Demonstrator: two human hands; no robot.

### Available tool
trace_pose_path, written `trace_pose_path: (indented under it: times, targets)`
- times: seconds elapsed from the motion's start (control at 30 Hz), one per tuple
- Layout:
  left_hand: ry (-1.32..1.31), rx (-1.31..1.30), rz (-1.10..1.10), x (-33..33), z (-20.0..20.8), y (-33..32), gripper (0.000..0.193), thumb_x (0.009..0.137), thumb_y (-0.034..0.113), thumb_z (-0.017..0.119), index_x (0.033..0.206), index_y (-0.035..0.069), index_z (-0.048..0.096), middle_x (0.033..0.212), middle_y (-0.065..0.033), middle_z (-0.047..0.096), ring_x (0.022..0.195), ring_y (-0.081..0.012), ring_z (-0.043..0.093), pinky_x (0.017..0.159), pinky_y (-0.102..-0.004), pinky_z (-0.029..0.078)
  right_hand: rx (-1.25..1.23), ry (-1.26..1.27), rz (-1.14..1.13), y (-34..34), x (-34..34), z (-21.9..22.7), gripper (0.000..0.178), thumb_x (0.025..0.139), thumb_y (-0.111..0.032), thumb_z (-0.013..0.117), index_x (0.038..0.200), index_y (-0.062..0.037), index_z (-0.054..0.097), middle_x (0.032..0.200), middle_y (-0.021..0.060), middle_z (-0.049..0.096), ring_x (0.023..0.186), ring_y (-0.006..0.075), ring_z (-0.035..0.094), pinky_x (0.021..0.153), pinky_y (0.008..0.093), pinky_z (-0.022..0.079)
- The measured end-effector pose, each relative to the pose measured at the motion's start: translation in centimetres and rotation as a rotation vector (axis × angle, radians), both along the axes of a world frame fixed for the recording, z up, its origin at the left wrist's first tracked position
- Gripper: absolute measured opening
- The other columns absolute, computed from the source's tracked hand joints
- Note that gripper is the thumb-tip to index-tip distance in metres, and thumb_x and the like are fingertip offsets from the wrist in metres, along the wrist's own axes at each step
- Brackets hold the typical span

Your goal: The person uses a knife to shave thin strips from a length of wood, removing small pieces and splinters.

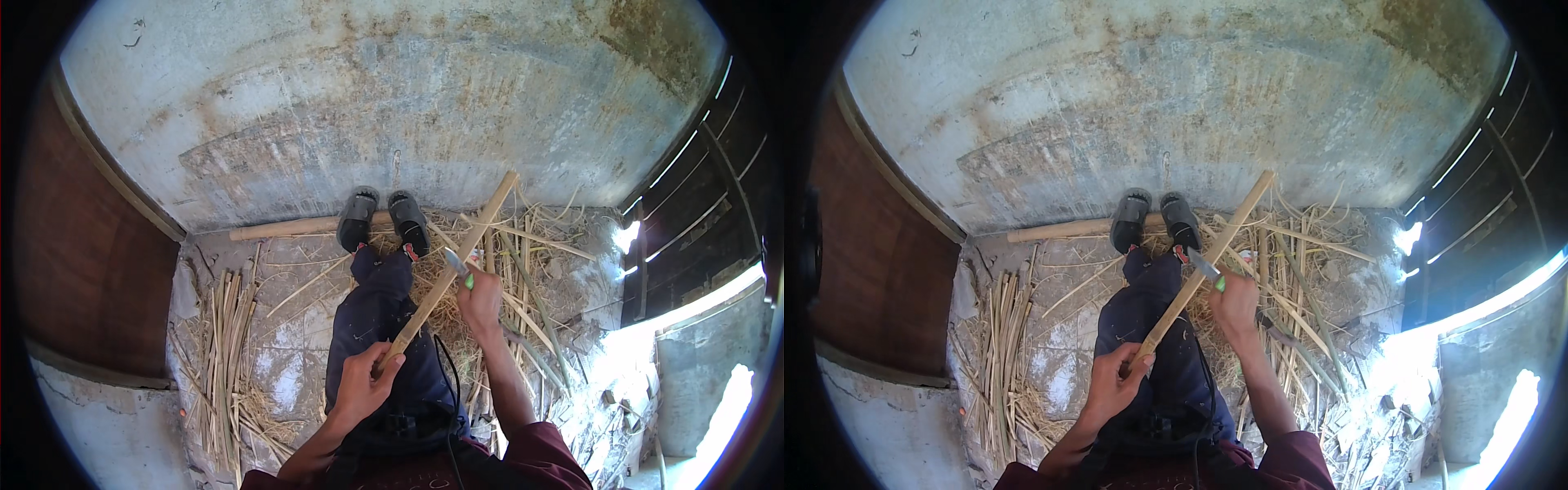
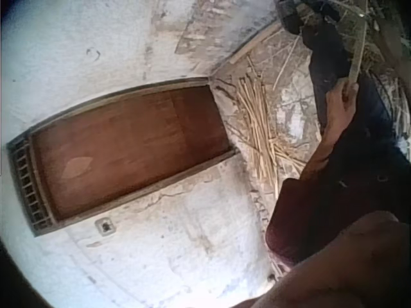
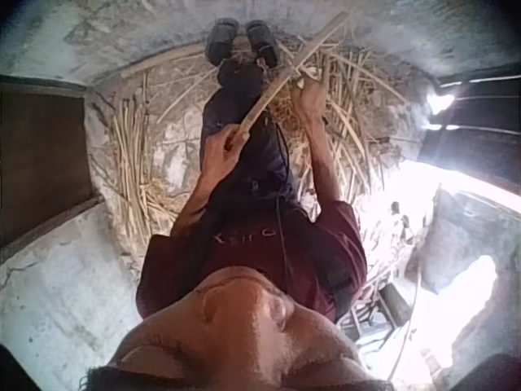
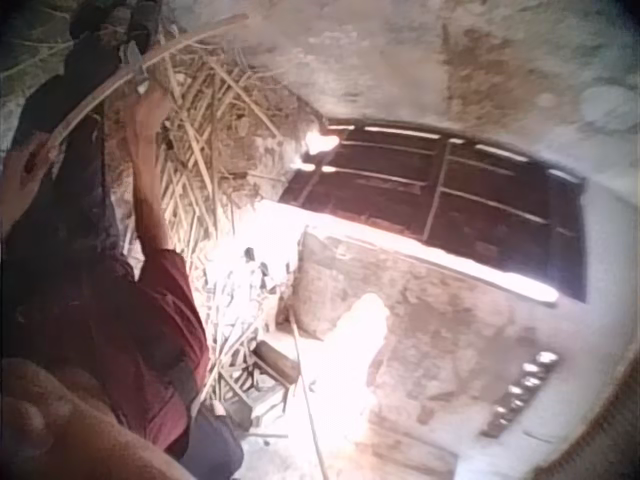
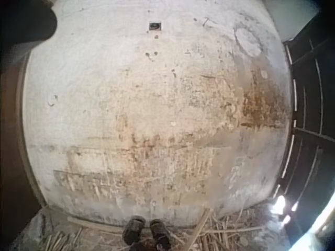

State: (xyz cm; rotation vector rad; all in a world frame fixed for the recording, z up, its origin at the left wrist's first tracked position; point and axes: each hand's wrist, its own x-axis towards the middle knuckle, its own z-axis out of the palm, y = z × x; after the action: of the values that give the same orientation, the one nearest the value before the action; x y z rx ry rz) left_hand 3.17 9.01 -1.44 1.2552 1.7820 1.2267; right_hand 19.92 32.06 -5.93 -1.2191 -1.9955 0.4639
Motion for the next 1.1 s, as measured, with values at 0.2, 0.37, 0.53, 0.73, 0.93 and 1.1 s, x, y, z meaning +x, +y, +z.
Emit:
trace_pose_path:
  times: [0.2, 0.37, 0.53, 0.73, 0.93, 1.1]
  targets:
    - [-0.054, -0.077, 0.008, -0.5, -0.7, -0.1, 0.022, 0.108, 0.021, 0.073, 0.113, 0.0, 0.074, 0.069, -0.0071, 0.065, 0.055, -0.0091, 0.051, 0.051, -0.0321, 0.039, -0.057, -0.099, 0.226, -2.7, 0.0, -0.8, 0.018, 0.079, -0.004, 0.065, 0.093, -0.0028, 0.076, 0.077, 0.0234, 0.07, 0.073, 0.0465, 0.071, 0.067, 0.0551, 0.056]
    - [-0.07, -0.052, 0.003, -0.7, -0.3, 0.8, 0.023, 0.109, 0.022, 0.071, 0.114, 0.001, 0.074, 0.07, -0.0041, 0.065, 0.056, -0.0066, 0.048, 0.051, -0.0304, 0.035, -0.024, -0.09, 0.394, -6.4, -1.5, -0.2, 0.016, 0.078, -0.006, 0.067, 0.093, -0.0026, 0.074, 0.081, 0.0231, 0.072, 0.074, 0.0455, 0.072, 0.068, 0.0539, 0.058]
    - [-0.06, -0.069, 0.013, -0.6, 0.7, 0.8, 0.021, 0.108, 0.021, 0.072, 0.114, 0.001, 0.075, 0.07, -0.0039, 0.064, 0.057, -0.0062, 0.048, 0.051, -0.0301, 0.036, -0.009, -0.049, 0.378, -6.1, -2.0, 0.6, 0.014, 0.08, -0.007, 0.067, 0.091, -0.0029, 0.073, 0.078, 0.0234, 0.071, 0.073, 0.0453, 0.072, 0.068, 0.0534, 0.058]
    - [-0.057, -0.056, 0.006, -0.6, 0.4, -0.2, 0.021, 0.108, 0.021, 0.072, 0.114, 0.0, 0.075, 0.07, -0.0049, 0.064, 0.057, -0.0071, 0.047, 0.052, -0.0306, 0.036, -0.044, 0.021, 0.156, -1.7, -0.8, 0.5, 0.035, 0.084, 0.0, 0.062, 0.112, -0.0011, 0.082, 0.078, 0.03, 0.07, 0.076, 0.0488, 0.072, 0.07, 0.0552, 0.057]
    - [-0.058, -0.089, -0.009, -0.6, -0.7, -1.4, 0.022, 0.108, 0.021, 0.073, 0.114, 0.0, 0.074, 0.07, -0.0061, 0.064, 0.056, -0.0083, 0.047, 0.052, -0.0312, 0.037, -0.048, 0.007, -0.001, 2.1, 1.4, -0.8, 0.035, 0.084, -0.001, 0.062, 0.113, -0.0001, 0.081, 0.08, 0.0295, 0.071, 0.078, 0.051, 0.072, 0.072, 0.0559, 0.057]
    - [-0.031, -0.116, -0.014, -1.3, -0.9, -1.3, 0.022, 0.108, 0.021, 0.073, 0.114, 0.0, 0.074, 0.071, -0.0073, 0.065, 0.055, -0.0103, 0.049, 0.052, -0.032, 0.038, -0.028, 0.007, 0.152, -0.5, 0.4, -1.7, 0.027, 0.082, -0.001, 0.061, 0.103, 0.0007, 0.079, 0.074, 0.0278, 0.068, 0.071, 0.0489, 0.069, 0.067, 0.0545, 0.055]
